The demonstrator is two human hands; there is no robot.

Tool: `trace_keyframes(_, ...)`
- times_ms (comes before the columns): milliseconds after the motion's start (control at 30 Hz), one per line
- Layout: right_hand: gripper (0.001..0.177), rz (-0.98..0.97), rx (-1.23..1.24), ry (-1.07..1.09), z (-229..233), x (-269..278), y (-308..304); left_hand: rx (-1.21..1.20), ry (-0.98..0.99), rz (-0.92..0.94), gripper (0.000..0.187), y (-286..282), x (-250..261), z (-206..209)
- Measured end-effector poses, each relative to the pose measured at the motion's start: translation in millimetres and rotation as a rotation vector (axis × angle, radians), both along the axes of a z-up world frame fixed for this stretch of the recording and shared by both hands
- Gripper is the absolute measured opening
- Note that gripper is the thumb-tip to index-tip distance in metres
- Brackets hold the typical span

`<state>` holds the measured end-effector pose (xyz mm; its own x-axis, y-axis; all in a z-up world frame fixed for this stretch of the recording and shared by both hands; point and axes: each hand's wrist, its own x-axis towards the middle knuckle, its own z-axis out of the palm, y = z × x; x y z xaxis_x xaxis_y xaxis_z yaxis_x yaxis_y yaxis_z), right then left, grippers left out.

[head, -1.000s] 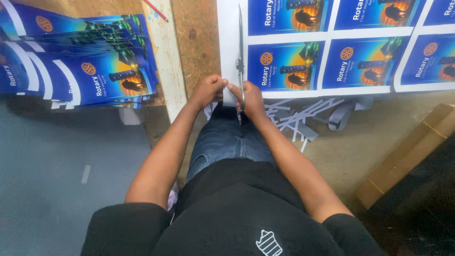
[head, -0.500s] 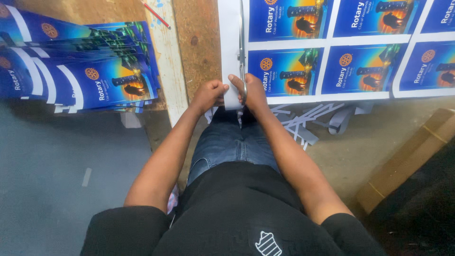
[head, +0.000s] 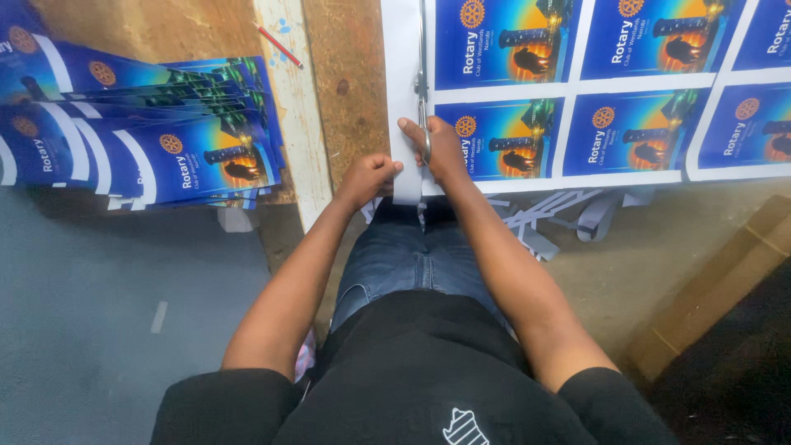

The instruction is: The person uses scissors to cut a large sheet of printed paper into smaller rectangular sections. They hold the paper steady with one hand while cutting along the printed lines with the other, separating the individual designs from the main sheet.

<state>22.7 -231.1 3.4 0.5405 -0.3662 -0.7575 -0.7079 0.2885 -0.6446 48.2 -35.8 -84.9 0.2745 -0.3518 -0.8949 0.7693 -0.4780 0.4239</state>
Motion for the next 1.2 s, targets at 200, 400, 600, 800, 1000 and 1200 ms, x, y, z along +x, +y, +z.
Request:
trace_keyframes(200, 0.044, 0.043, -0.031, 0.03, 5, 8, -1, 0.005, -0.05, -0.026, 0.023, -1, 4, 10)
trace_keyframes(400, 0.043, 0.053, -0.052, 0.051, -5, 18, -7, 0.018, -0.02, -0.003, 0.021, 1, -2, -3)
trace_keyframes(600, 0.044, 0.015, -0.046, -0.04, -10, 40, -21, 0.032, 0.005, -0.019, 0.022, -1, -2, 0)
trace_keyframes(800, 0.041, 0.075, -0.076, 0.019, -3, 43, -21, 0.045, 0.018, -0.04, 0.023, -4, -2, 6)
trace_keyframes(1000, 0.038, 0.082, -0.091, 0.012, -2, 55, -26, 0.018, 0.014, -0.037, 0.024, 1, -5, -10)
trace_keyframes(1200, 0.04, 0.047, -0.057, -0.034, -6, 78, -39, 0.031, -0.008, -0.07, 0.025, -1, 4, 9)
